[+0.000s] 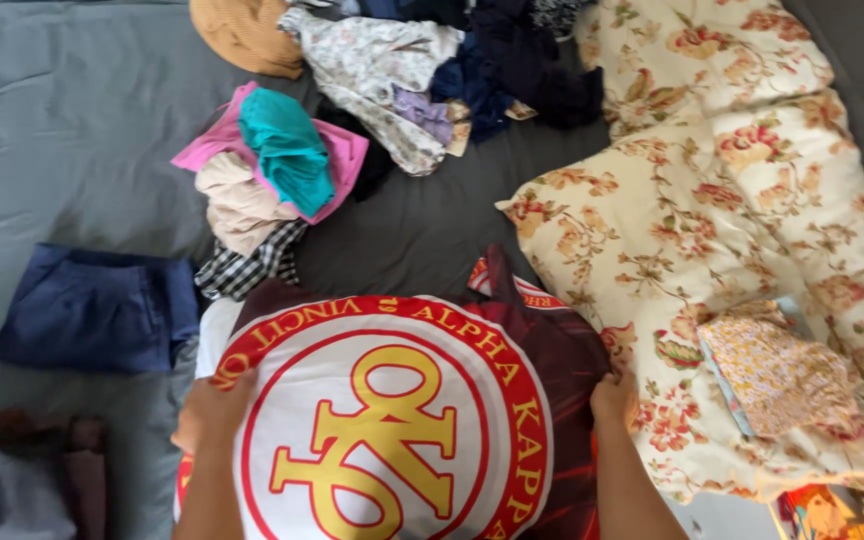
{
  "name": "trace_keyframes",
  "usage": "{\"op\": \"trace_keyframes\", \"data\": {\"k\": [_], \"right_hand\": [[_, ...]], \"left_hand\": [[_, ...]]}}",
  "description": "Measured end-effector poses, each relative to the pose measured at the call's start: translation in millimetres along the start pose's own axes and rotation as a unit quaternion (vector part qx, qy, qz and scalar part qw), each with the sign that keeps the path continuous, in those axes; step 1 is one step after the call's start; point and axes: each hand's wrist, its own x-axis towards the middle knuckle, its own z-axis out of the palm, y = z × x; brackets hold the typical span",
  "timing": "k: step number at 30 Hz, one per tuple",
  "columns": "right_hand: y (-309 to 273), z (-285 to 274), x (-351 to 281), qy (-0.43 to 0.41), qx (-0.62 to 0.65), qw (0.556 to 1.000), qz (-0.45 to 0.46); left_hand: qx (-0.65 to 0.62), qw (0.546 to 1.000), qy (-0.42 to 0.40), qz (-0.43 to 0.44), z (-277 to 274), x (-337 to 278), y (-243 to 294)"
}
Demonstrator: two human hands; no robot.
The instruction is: The person folds several items of clothing, including a gray shirt, a maroon and white t-shirt, and a teal shirt, on a white pillow placed on a bed. After folding each item, the person stacks them on a nearby surface.
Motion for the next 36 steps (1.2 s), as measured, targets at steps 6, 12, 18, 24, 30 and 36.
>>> {"op": "trace_keyframes", "data": {"k": [6,12,18,24,30,36], "right_hand": [[1.4,-16.7,5.9,-0.017,-0.073,0.995,0.068],[-38.8,-67.4,-35.9,-0.108,0.094,0.987,0.077],[-110.6,-155.2,-94.4,-0.276,0.333,0.888,0.155],[-169.3,-186.9,-91.1,-0.278,0.480,0.831,0.049],[-242.1,-224.2,-68.7,-0.148,0.686,0.708,-0.075],[-247.6,-301.3,-64.6,-0.105,0.774,0.555,-0.286]], "left_hand": [[-0.233,0.950,-0.208,0.022,1.4,21.1,-6.8],[-0.355,0.869,-0.344,-0.028,-21.2,-10.9,-5.2],[-0.561,0.734,-0.372,0.091,-67.7,-42.7,-14.4],[-0.669,0.649,-0.291,0.215,-128.7,-81.4,40.1],[-0.777,0.534,-0.115,0.313,-170.5,-48.3,79.9],[-0.846,0.381,-0.031,0.372,-219.3,-46.8,56.6]]}}
